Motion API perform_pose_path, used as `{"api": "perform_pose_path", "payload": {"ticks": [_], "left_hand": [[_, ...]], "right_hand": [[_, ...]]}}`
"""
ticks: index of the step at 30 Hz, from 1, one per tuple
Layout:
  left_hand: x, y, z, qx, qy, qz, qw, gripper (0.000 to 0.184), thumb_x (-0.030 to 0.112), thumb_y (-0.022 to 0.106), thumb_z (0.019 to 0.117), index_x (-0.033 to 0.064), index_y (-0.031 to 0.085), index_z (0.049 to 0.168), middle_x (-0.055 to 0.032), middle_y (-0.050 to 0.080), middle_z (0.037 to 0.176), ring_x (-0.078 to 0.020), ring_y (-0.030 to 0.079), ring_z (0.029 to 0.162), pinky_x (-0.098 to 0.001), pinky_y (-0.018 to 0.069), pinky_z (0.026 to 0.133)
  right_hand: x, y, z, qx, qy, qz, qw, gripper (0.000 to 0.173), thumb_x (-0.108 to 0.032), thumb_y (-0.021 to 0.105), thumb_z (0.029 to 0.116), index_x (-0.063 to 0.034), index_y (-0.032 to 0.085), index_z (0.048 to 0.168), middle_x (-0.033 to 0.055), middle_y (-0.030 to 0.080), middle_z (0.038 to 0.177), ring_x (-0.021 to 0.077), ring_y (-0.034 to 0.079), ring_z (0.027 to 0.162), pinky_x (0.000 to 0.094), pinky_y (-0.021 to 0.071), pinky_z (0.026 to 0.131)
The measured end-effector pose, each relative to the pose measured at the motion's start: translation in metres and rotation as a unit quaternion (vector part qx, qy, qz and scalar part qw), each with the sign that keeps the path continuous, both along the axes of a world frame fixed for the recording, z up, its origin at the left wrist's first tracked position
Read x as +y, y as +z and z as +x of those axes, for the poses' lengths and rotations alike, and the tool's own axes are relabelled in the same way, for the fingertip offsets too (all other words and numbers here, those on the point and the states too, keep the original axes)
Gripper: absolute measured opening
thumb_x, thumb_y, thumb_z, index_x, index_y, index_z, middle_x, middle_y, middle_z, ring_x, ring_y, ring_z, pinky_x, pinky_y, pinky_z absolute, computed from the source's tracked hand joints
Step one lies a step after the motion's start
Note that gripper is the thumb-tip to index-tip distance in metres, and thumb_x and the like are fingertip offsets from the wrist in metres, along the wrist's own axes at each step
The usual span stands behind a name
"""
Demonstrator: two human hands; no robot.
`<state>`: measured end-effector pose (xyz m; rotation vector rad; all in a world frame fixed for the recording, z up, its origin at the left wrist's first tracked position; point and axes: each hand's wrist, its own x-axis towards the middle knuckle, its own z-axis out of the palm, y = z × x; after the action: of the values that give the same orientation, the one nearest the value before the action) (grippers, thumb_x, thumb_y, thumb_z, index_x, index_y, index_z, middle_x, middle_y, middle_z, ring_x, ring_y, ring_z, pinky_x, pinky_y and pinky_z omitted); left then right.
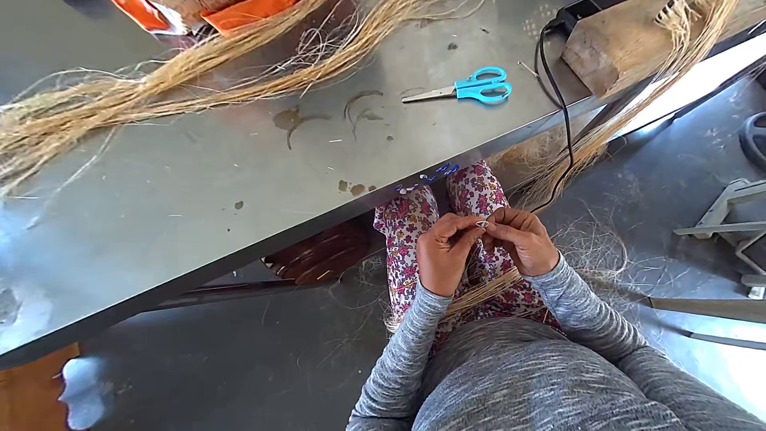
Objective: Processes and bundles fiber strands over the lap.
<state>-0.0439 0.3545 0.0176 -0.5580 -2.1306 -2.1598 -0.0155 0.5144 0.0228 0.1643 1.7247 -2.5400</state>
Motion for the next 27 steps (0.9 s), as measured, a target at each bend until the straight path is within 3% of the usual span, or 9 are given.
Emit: {"api": "perform_pose_path", "payload": {"ticks": [11,15,19,24,27], "left_hand": [[0.003,-0.009,-0.003,-0.002,0.002,0.015,1.000,0.011,-0.006,0.073,0.0868,-0.0021,0.075,0.097,-0.0041,0.070,0.095,-0.0033,0.067,0.082,-0.0181,0.0575,0.073],[0.004,-0.008,-0.003,-0.048,0.008,-0.003,0.999,0.007,-0.004,0.071,0.0899,-0.0013,0.073,0.097,-0.0028,0.069,0.093,-0.0027,0.066,0.078,-0.0188,0.0575,0.071],[0.006,-0.005,-0.003,-0.123,-0.003,-0.014,0.992,0.007,-0.003,0.072,0.0900,0.0004,0.072,0.096,-0.0009,0.071,0.084,-0.0016,0.063,0.066,-0.0182,0.0553,0.062],[0.009,-0.003,-0.002,-0.128,-0.014,-0.040,0.991,0.007,-0.002,0.073,0.0892,0.0004,0.072,0.095,-0.0012,0.070,0.081,-0.0017,0.062,0.064,-0.0179,0.0541,0.060],[0.010,-0.003,-0.002,-0.125,-0.030,-0.057,0.990,0.005,-0.002,0.073,0.0895,0.0003,0.072,0.094,-0.0011,0.069,0.078,-0.0015,0.061,0.062,-0.0177,0.0532,0.059]], "right_hand": [[0.006,-0.002,-0.005,-0.030,0.031,0.030,0.999,0.017,0.000,0.056,0.0959,-0.0078,0.068,0.086,-0.0021,0.070,0.069,0.0048,0.066,0.059,0.0212,0.0584,0.060],[0.017,0.000,-0.008,0.026,0.045,0.140,0.989,0.011,-0.004,0.059,0.0970,-0.0049,0.069,0.095,-0.0030,0.070,0.078,0.0025,0.066,0.065,0.0195,0.0578,0.063],[0.022,0.002,-0.011,0.102,0.016,0.210,0.972,0.011,-0.004,0.063,0.0937,-0.0016,0.070,0.102,-0.0015,0.070,0.084,0.0017,0.065,0.070,0.0185,0.0568,0.065],[0.022,0.002,-0.016,0.162,0.001,0.267,0.950,0.008,0.003,0.071,0.0853,0.0012,0.069,0.093,0.0033,0.068,0.087,0.0029,0.064,0.071,0.0174,0.0557,0.063],[0.026,-0.002,-0.019,0.160,0.016,0.223,0.961,0.004,0.003,0.068,0.0854,-0.0008,0.069,0.088,0.0007,0.067,0.087,0.0020,0.063,0.072,0.0178,0.0558,0.065]]}}
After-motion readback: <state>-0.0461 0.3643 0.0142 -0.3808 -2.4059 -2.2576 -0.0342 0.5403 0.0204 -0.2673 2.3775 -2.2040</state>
